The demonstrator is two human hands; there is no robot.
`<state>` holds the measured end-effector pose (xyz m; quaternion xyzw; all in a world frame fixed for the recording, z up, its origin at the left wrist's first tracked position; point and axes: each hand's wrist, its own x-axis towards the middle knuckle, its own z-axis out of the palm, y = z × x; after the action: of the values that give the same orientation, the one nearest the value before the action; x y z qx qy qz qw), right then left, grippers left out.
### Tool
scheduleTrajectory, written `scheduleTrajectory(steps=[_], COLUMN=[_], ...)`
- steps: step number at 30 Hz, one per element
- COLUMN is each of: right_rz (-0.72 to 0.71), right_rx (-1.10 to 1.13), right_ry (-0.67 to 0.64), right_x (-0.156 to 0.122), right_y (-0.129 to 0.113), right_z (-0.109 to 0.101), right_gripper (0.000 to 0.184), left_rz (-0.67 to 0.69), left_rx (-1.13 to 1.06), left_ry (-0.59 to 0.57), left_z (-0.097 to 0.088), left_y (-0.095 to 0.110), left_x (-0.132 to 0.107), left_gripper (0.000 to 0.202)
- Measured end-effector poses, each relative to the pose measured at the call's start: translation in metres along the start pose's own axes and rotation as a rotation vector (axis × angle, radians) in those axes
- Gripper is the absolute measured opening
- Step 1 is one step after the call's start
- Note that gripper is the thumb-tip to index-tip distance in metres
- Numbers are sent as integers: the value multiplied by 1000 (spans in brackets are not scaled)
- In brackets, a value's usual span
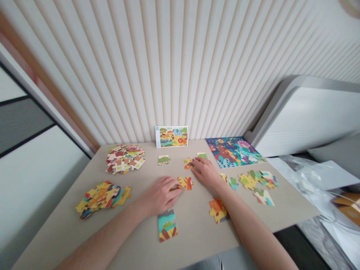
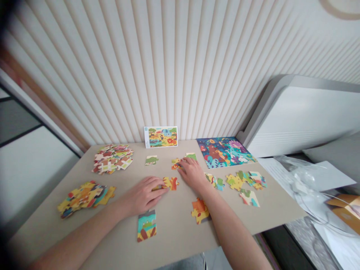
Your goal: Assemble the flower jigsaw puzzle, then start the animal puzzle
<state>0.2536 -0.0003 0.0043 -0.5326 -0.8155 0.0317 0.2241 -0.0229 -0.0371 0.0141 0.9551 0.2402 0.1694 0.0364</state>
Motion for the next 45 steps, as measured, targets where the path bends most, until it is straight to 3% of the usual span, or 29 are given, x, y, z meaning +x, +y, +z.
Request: scheduleTrajectory(steps=[4, 25, 31, 36, 39, 41, 45], right_rz=[-11, -65, -53, 58, 155, 206, 240], right_rx=[-3, 14, -20, -102, -124, -115, -72], right_ry=[-17, -23, -49, -73, -91, -94, -66], right_x=[1, -8, -13, -42, -71, -89, -113], right_y=[-2, 0, -4, 9, 20, 25, 28], right_z=[0, 1, -13, -42, -58, -64, -70], right_gripper=[26, 35, 37, 33, 44, 51, 45], left_rz=[-87, -8, 23, 34, 42, 39, 20], left_rx=[-20, -39, -53, -58, -58, -61, -65], left_ry=[44, -12, 12, 31, 32, 30, 13], left_z=[1, 3, 9, 12, 15, 17, 21], left_y=[-3, -7, -12, -15, -18, -20, -22], left_x=[-2, -2, -4, -5, -6, -6, -7], left_gripper=[33, 36, 38, 38, 40, 41, 44])
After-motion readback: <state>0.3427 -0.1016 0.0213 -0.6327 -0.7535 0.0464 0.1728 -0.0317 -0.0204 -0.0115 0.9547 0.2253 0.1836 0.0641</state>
